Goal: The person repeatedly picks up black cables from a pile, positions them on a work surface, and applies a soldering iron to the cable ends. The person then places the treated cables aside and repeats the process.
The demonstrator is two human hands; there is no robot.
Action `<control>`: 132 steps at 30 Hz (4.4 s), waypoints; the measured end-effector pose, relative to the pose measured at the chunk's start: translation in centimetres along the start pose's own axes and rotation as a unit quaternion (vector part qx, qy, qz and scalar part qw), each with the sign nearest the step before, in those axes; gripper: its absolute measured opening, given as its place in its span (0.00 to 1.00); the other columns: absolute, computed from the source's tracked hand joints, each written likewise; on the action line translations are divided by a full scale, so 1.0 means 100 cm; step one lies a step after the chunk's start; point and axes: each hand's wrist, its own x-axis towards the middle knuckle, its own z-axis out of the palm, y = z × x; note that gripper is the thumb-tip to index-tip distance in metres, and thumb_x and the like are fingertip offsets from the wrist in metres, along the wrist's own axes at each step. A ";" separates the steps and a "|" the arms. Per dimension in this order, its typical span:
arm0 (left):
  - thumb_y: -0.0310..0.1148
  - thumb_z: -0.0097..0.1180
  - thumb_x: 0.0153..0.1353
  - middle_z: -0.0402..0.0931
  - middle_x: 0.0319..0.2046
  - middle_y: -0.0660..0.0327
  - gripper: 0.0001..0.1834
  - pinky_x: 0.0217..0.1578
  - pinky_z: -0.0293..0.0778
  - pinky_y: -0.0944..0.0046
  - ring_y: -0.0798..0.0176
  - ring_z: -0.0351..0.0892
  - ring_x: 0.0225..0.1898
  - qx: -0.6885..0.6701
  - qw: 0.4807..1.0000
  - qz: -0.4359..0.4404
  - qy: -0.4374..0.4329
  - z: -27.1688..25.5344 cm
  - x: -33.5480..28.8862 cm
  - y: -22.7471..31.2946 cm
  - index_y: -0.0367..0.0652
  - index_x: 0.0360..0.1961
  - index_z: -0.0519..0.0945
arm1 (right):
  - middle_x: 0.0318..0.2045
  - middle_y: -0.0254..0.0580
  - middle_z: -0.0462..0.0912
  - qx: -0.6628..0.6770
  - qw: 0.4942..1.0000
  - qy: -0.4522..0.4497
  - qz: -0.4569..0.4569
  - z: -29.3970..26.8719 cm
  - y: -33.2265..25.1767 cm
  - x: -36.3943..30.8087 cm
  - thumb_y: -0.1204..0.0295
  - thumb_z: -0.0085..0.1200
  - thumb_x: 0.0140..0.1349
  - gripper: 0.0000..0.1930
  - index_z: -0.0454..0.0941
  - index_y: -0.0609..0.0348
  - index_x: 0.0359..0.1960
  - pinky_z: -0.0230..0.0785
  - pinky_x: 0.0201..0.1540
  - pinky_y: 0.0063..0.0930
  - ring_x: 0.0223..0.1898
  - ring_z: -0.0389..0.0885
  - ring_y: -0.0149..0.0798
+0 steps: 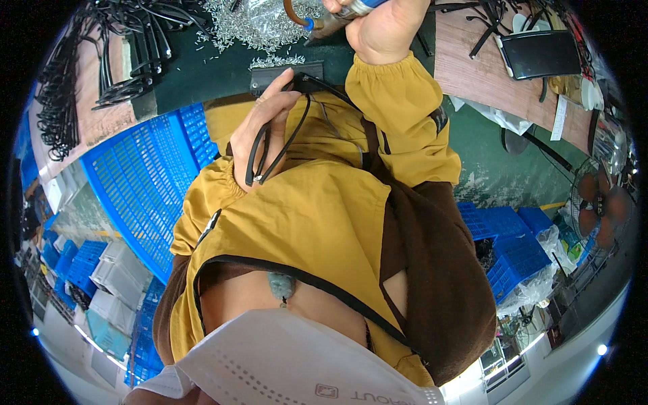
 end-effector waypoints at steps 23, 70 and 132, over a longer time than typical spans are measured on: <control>0.05 0.53 0.53 0.84 0.48 0.40 0.20 0.45 0.84 0.58 0.43 0.85 0.56 -0.014 1.000 -0.006 0.005 -0.001 0.000 -0.003 0.30 0.46 0.81 | 0.24 0.33 0.70 0.002 0.996 -0.068 0.051 0.014 -0.001 -0.033 0.48 0.53 0.74 0.19 0.72 0.50 0.47 0.60 0.19 0.24 0.19 0.68 0.31; 0.44 0.42 0.79 0.80 0.21 0.57 0.24 0.21 0.78 0.70 0.60 0.85 0.22 -0.460 0.658 -0.564 -0.191 -0.032 0.019 0.012 0.33 0.57 0.79 | 0.31 0.41 0.81 -0.504 0.828 -0.247 -0.020 0.022 -0.008 -0.080 0.78 0.65 0.60 0.05 0.86 0.65 0.37 0.74 0.34 0.29 0.31 0.80 0.38; 0.31 0.59 0.68 0.72 0.26 0.64 0.13 0.23 0.67 0.70 0.72 0.69 0.24 0.138 0.818 -0.210 0.517 -0.230 -0.018 -0.006 0.36 0.44 0.69 | 0.25 0.29 0.69 -0.060 0.995 0.076 0.008 -0.055 -0.051 -0.033 0.58 0.55 0.72 0.12 0.78 0.52 0.42 0.53 0.22 0.19 0.22 0.63 0.26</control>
